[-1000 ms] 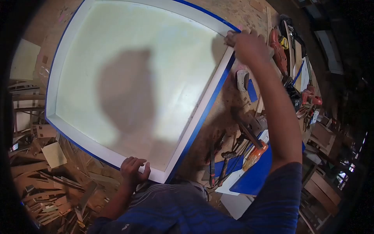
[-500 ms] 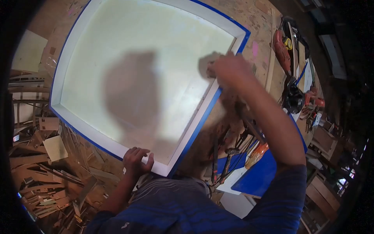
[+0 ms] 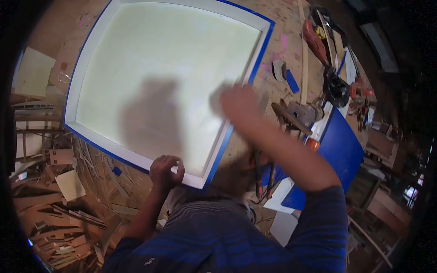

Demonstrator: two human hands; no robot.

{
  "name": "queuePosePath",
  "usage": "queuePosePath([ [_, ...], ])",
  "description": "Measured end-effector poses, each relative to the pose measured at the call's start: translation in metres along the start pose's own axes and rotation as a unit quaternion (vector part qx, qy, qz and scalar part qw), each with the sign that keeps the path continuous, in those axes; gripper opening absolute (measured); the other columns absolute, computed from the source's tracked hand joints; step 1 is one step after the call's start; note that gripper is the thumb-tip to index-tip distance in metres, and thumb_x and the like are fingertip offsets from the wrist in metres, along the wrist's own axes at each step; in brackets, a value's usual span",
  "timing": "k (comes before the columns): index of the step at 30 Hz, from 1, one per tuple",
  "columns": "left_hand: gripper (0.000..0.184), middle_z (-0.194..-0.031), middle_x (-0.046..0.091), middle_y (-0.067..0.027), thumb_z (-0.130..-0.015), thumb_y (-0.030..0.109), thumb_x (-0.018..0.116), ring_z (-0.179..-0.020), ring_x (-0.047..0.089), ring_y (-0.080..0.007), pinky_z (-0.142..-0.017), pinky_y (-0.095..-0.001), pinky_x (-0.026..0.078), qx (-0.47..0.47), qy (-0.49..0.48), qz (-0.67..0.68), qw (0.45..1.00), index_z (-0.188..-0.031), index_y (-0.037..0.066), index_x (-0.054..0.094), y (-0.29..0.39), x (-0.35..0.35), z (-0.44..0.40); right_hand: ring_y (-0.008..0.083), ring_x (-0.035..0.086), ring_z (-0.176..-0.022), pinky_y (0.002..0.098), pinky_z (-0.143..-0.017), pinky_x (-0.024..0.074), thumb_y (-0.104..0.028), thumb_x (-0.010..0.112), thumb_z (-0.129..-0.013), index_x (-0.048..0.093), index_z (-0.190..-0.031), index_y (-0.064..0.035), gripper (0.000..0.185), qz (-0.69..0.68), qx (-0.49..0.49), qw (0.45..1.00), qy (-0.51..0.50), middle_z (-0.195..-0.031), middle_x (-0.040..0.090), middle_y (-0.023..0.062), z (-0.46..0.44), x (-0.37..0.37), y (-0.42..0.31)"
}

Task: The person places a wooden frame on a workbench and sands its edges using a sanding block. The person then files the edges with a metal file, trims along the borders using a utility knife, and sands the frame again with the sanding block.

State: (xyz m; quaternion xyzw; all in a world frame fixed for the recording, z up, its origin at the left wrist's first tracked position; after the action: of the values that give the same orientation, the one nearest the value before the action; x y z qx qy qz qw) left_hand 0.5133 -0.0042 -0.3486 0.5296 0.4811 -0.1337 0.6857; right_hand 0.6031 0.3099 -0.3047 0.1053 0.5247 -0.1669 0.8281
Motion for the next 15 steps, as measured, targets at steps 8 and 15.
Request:
queuePosePath([
  [8, 0.006, -0.086, 0.077, -0.0111, -0.093, 0.014, 0.075, -0.082, 0.075, -0.0347, -0.080, -0.0488, 0.059, -0.001, 0.010, 0.015, 1.000, -0.094, 0.008, 0.075, -0.001, -0.002, 0.007, 0.0357, 0.070, -0.125, 0.0571, -0.105, 0.0533, -0.017, 0.062, -0.103, 0.080, -0.127, -0.0143, 0.031, -0.018, -0.069, 0.997, -0.003, -0.125, 0.076, 0.0144, 0.083, 0.047, -0.122],
  [15, 0.011, -0.094, 0.079, -0.0146, -0.097, 0.016, 0.071, -0.087, 0.076, -0.0366, -0.083, -0.0494, 0.060, -0.009, -0.020, 0.001, 1.000, -0.097, 0.007, 0.076, 0.004, 0.000, 0.012, 0.0344, 0.069, -0.120, 0.0510, -0.099, 0.0547, -0.017, 0.062, -0.101, 0.079, -0.114, -0.0093, 0.022, -0.038, 0.014, 0.998, 0.044, -0.117, 0.076, 0.0125, 0.070, 0.009, -0.075],
])
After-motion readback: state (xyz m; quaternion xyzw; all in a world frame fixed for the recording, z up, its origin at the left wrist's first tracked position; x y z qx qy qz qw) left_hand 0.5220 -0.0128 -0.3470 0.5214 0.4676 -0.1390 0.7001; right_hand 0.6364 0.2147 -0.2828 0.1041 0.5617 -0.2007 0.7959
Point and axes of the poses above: each hand's wrist, its own z-axis away from the middle knuckle, its own x-axis out of the palm, y = z × x, the point moved 4 cm from there along -z, towards the middle knuckle
